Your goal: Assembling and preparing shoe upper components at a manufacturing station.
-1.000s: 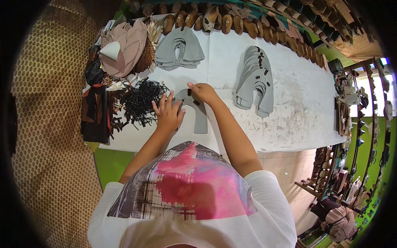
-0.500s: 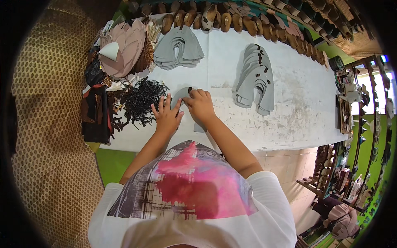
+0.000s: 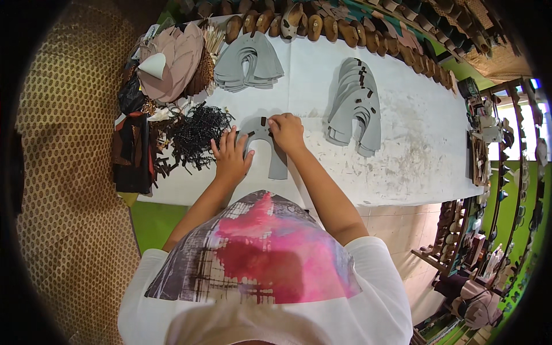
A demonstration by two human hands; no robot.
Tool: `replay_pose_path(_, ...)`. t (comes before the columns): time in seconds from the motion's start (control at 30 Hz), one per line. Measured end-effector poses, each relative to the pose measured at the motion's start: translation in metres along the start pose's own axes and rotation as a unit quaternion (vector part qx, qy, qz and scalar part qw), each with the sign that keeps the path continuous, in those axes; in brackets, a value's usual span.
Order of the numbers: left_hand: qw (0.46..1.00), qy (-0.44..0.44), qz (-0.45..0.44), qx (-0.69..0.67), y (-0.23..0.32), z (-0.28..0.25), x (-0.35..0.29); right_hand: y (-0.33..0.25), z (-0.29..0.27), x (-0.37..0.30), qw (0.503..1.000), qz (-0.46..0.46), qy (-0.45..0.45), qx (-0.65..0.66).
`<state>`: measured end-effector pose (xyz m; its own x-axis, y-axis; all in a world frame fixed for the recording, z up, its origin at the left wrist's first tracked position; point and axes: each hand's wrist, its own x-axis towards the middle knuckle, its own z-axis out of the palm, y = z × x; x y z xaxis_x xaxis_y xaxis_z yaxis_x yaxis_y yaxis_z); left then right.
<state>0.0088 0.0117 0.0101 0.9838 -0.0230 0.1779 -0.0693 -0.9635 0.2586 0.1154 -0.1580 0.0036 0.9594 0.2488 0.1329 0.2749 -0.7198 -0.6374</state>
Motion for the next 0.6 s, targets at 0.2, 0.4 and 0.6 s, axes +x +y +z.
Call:
replay_pose_path(0.2, 1.0, -0.002, 0.01, 0.015, 0.002, -0.004, 0.0, -0.004, -0.014, 0.032, 0.915, 0.199, -0.182, 0.3)
replay_pose_path(0.4, 1.0, -0.015, 0.002, 0.008, 0.003, -0.005, 0.0, -0.023, -0.015, 0.04, 0.917, 0.099, -0.353, 0.154)
replay_pose_path(0.6, 1.0, -0.027, -0.001, 0.013, 0.003, -0.005, 0.0, -0.023, -0.005, 0.039, 0.936, -0.04, -0.344, 0.055)
